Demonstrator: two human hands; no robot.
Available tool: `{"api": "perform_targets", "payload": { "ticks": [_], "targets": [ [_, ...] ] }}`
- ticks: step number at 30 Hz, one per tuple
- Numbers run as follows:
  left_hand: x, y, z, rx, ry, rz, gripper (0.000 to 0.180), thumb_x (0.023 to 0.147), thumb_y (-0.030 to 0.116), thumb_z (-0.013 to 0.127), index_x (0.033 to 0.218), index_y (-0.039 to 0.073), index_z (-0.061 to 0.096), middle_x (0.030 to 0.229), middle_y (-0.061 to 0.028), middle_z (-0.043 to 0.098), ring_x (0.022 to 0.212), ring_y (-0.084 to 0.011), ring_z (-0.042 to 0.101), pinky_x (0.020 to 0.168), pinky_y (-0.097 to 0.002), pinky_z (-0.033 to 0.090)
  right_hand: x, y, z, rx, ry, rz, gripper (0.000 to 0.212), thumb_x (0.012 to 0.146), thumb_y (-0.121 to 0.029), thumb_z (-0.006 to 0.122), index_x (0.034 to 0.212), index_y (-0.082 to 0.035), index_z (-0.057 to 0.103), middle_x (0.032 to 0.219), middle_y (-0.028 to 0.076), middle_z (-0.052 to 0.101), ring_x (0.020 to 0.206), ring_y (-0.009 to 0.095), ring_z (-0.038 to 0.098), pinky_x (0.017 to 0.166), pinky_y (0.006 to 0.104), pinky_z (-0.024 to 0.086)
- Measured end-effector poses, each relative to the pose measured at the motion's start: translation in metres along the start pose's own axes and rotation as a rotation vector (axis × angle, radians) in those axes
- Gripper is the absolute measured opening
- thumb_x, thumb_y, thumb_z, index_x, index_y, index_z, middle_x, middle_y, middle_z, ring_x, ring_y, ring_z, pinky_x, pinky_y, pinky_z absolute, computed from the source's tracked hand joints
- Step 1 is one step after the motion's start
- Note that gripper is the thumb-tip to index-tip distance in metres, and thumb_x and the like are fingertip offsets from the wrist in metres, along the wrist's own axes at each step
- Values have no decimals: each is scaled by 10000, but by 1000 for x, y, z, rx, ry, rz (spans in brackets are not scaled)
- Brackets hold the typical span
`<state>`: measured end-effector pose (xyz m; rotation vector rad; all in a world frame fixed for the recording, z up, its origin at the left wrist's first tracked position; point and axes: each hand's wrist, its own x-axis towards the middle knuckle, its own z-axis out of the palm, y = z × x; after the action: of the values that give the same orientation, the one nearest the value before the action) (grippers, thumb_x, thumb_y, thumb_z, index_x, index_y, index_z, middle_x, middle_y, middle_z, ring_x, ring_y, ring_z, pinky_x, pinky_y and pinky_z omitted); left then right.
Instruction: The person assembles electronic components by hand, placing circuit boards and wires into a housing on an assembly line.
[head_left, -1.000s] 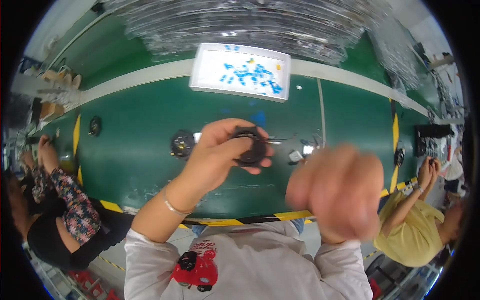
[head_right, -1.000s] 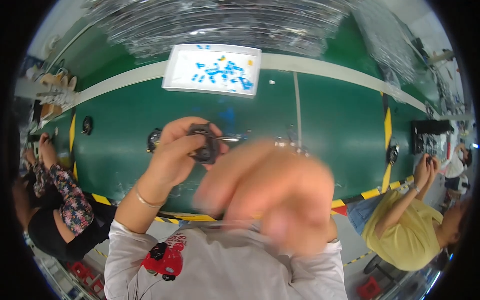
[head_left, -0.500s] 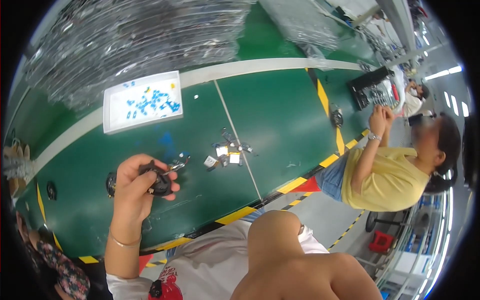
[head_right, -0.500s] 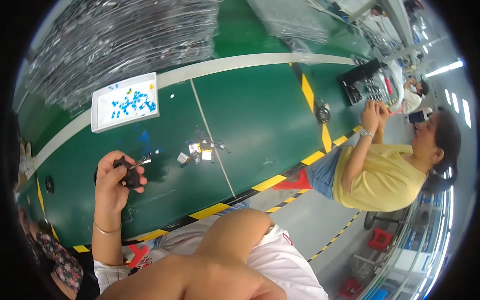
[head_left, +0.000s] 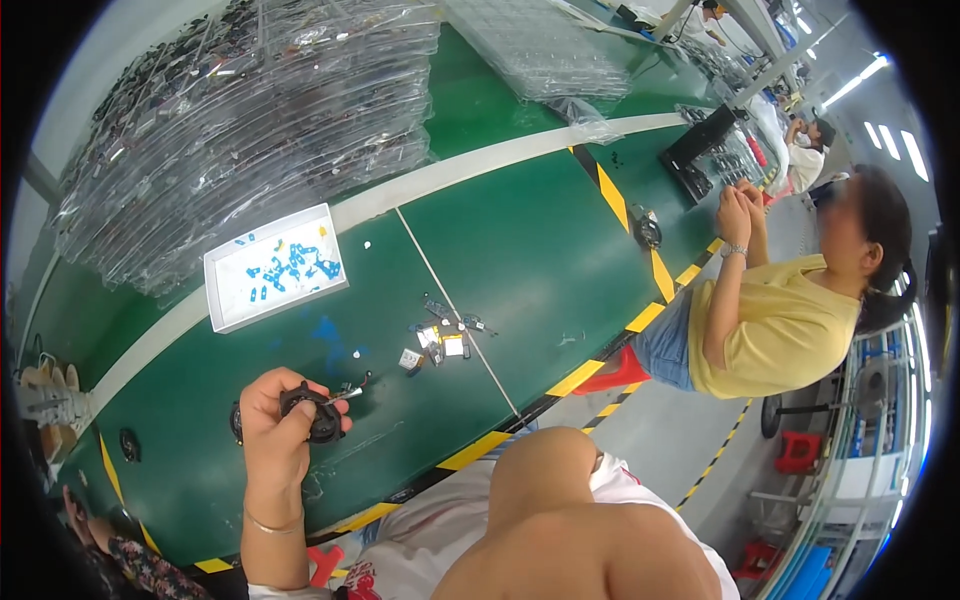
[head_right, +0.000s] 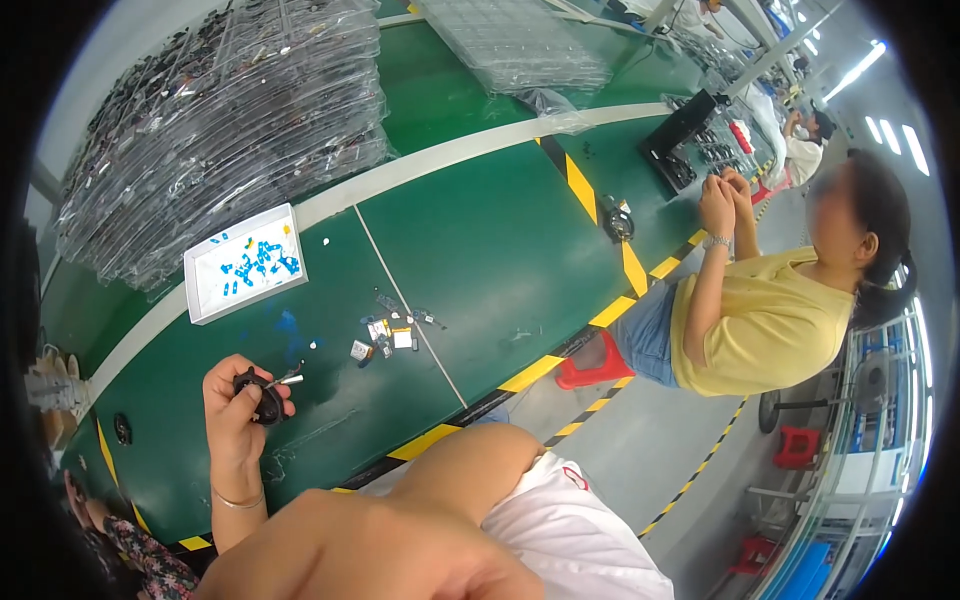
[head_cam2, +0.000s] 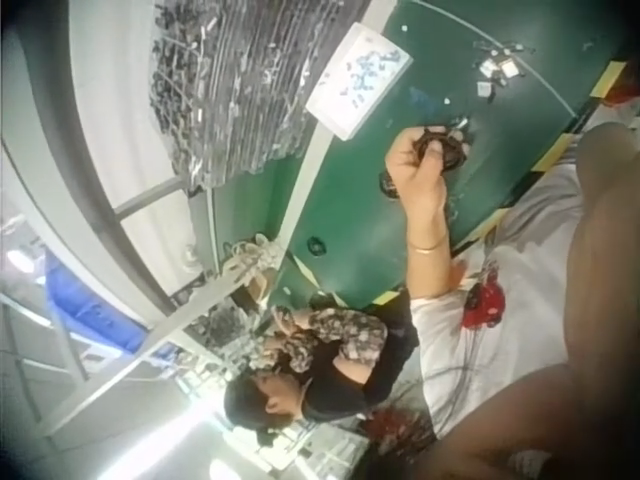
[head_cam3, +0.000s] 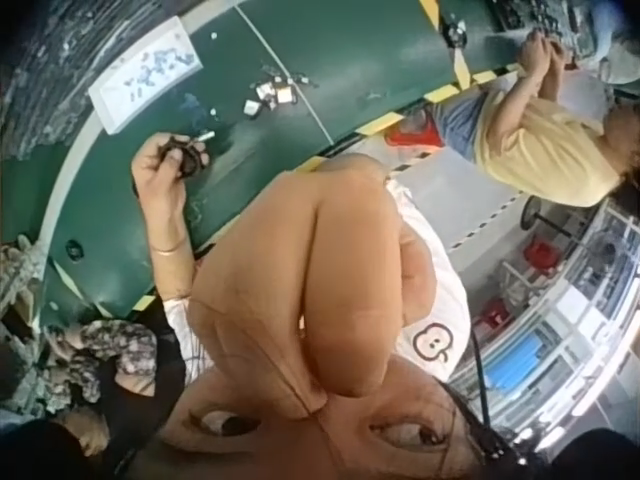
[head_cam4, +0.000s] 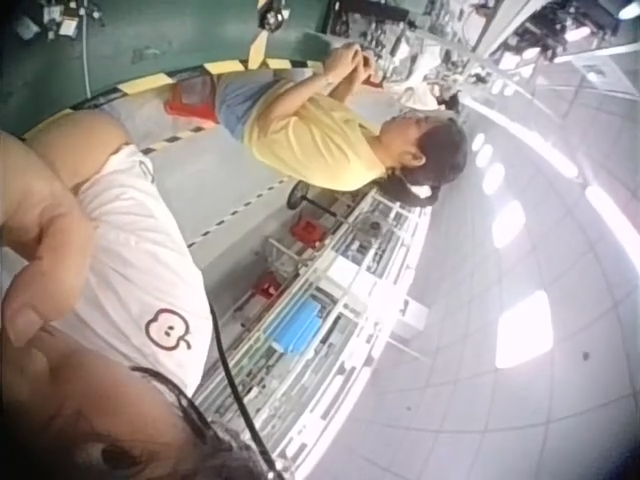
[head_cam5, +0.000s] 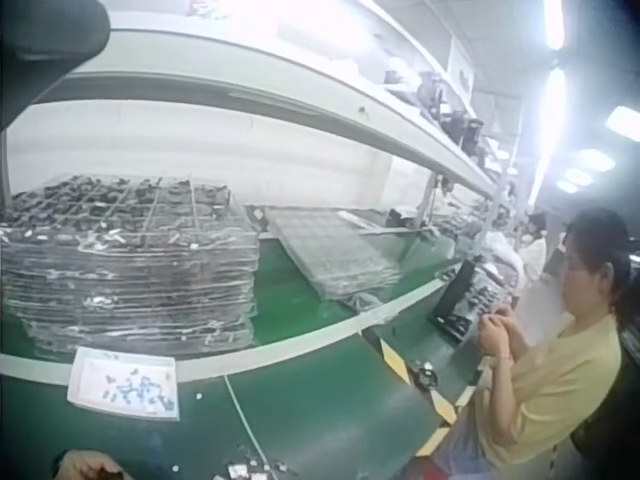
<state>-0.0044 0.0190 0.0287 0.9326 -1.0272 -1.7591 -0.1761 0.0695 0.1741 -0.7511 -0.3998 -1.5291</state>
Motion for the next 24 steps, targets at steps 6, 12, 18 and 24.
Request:
{"api": "perform_targets", "payload": {
  "ticks": [6,12,18,24],
  "targets": [
    [8,-6,-6,-67,96,-43,121,788,82,546,867,-9,550,763,-173,652,625,-256,643,616,-348,541,-1,5,-5,-86,-75,132,531,977,-336,319,644,-63,630,743,108,615,584,179,543,651,258,432],
    [9,4,-6,-182,61,-118,141,805,-23,489,914,-29,578,857,-190,657,761,-258,662,717,-350,553,-5,14,-52,-103,-325,74,442,959,-356,371,809,-58,660,874,166,625,776,229,607,818,283,458],
    [8,3,-3,-183,38,-186,126,831,31,499,930,1,571,861,-189,666,726,-258,680,589,-314,559,-30,-8,-156,-1269,-71,333,113,826,-76,547,897,-7,602,915,84,615,796,167,558,635,292,431],
    [6,6,-7,-235,2,-162,137,830,5,485,937,-21,566,908,-193,663,808,-272,682,735,-350,563,-39,22,-146,-912,267,953,250,849,35,497,1087,48,569,1054,95,603,941,134,572,816,266,462]
  ]
}}
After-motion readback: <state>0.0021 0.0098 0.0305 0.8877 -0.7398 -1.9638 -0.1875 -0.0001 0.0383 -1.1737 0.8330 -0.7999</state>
